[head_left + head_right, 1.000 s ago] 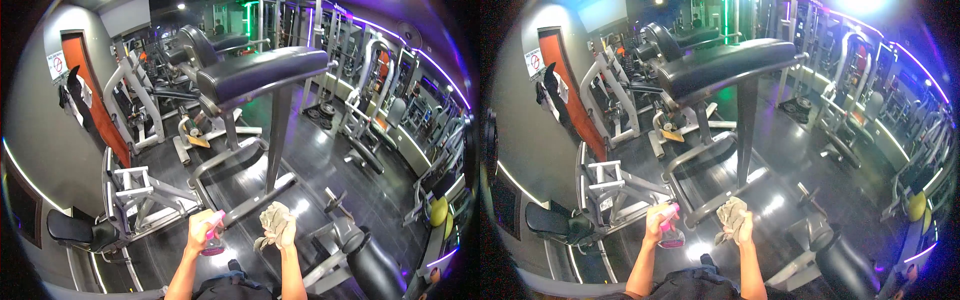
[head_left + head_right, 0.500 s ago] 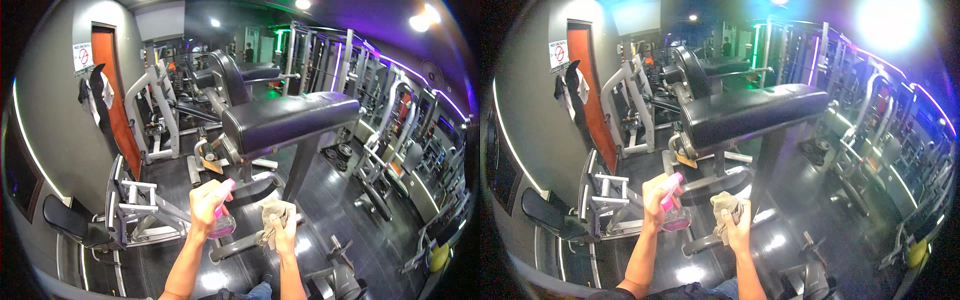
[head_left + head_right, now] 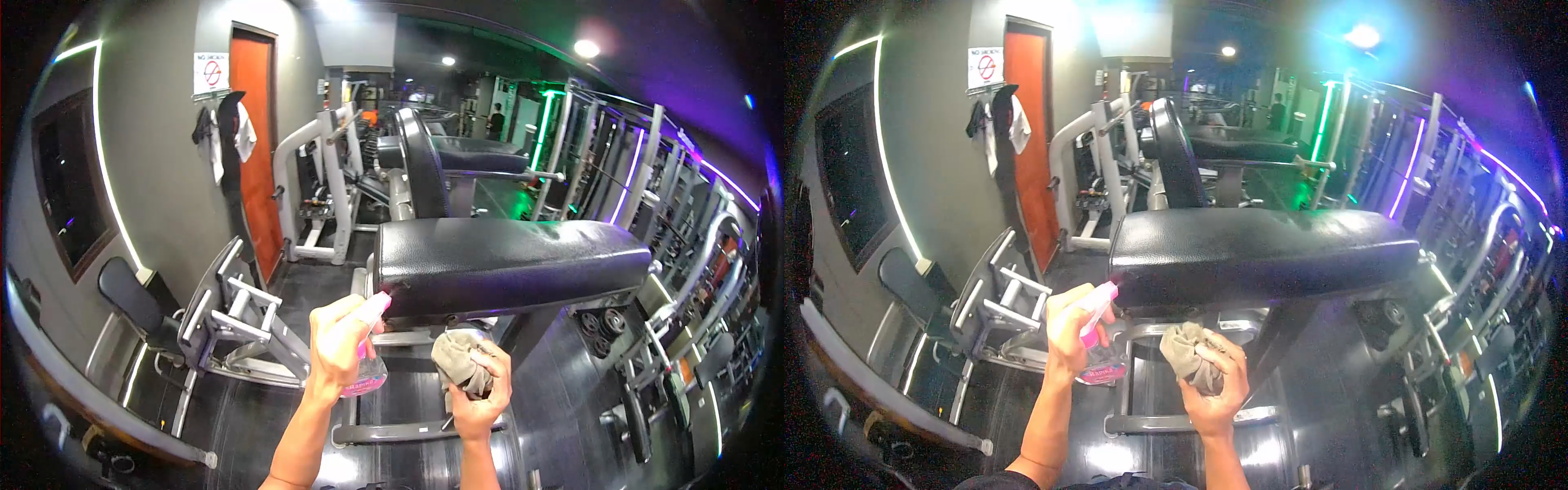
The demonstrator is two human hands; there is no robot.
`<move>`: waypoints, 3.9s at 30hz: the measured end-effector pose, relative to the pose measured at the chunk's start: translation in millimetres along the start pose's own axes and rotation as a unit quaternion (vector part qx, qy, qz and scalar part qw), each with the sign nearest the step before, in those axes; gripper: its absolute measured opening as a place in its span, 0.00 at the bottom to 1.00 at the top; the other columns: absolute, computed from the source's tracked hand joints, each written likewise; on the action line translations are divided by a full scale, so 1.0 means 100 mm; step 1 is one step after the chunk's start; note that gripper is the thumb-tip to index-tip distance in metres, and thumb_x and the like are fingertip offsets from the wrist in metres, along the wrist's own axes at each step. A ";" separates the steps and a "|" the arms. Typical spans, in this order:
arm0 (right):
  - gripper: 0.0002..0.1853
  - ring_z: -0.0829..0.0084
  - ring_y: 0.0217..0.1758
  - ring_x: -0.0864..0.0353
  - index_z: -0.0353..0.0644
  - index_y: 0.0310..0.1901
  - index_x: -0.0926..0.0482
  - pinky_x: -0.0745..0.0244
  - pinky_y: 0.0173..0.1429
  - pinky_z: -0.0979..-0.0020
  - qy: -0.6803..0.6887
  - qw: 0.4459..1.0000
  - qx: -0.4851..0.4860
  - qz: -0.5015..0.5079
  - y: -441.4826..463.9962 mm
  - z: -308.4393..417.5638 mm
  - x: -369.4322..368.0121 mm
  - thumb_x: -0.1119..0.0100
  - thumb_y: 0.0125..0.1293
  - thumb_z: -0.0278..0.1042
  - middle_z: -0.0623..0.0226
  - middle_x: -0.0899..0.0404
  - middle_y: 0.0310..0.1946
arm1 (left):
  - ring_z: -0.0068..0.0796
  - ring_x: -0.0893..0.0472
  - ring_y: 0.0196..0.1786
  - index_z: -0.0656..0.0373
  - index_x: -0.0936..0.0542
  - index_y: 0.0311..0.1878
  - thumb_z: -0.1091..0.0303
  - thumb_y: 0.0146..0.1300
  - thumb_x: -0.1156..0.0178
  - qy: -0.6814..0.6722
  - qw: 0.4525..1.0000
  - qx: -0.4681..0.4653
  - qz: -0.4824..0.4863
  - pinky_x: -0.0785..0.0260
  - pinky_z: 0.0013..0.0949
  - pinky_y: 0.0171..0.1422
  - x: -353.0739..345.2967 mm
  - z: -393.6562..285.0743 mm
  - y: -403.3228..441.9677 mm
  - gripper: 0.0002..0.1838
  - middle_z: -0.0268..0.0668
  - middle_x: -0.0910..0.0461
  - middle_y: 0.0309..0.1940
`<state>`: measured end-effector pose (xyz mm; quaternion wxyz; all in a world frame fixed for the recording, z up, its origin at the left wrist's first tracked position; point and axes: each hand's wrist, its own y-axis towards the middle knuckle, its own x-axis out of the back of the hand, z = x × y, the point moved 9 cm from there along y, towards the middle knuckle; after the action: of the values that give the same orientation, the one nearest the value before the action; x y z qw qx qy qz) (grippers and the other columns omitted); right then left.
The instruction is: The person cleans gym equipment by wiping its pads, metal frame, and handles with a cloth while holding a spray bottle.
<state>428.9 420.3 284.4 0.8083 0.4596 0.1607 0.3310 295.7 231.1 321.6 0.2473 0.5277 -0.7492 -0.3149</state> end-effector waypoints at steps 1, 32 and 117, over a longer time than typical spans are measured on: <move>0.25 0.56 0.55 0.20 0.39 0.49 0.22 0.27 0.62 0.59 -0.006 1.000 0.029 -0.003 0.08 0.02 0.00 0.25 0.46 0.24 0.52 0.20 0.53 | 0.25 0.26 0.17 0.63 0.15 0.52 0.66 0.70 0.49 0.002 1.000 0.010 -0.007 0.35 0.27 0.20 0.00 0.01 -0.02 0.17 0.40 0.21 0.25; 0.18 0.63 0.44 0.20 0.48 0.42 0.14 0.22 0.47 0.67 -0.156 0.957 0.230 0.080 0.55 0.28 -0.34 0.28 0.45 0.29 0.70 0.15 0.48 | 0.33 0.23 0.15 0.77 0.23 0.36 0.51 0.59 0.52 -0.056 0.985 0.116 -0.112 0.32 0.29 0.18 0.28 0.07 -0.67 0.29 0.48 0.20 0.26; 0.16 0.60 0.43 0.20 0.44 0.40 0.18 0.26 0.49 0.62 -0.233 0.955 0.170 -0.066 0.82 -0.14 0.55 0.26 0.48 0.34 0.63 0.14 0.45 | 0.29 0.20 0.17 0.72 0.17 0.31 0.48 0.65 0.53 -0.084 0.996 0.013 0.028 0.32 0.28 0.22 -0.51 0.11 0.13 0.31 0.42 0.18 0.22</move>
<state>429.6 496.6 348.9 0.7535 0.6428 0.0519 0.1282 296.2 285.1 322.2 0.1855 0.4815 -0.7858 -0.3409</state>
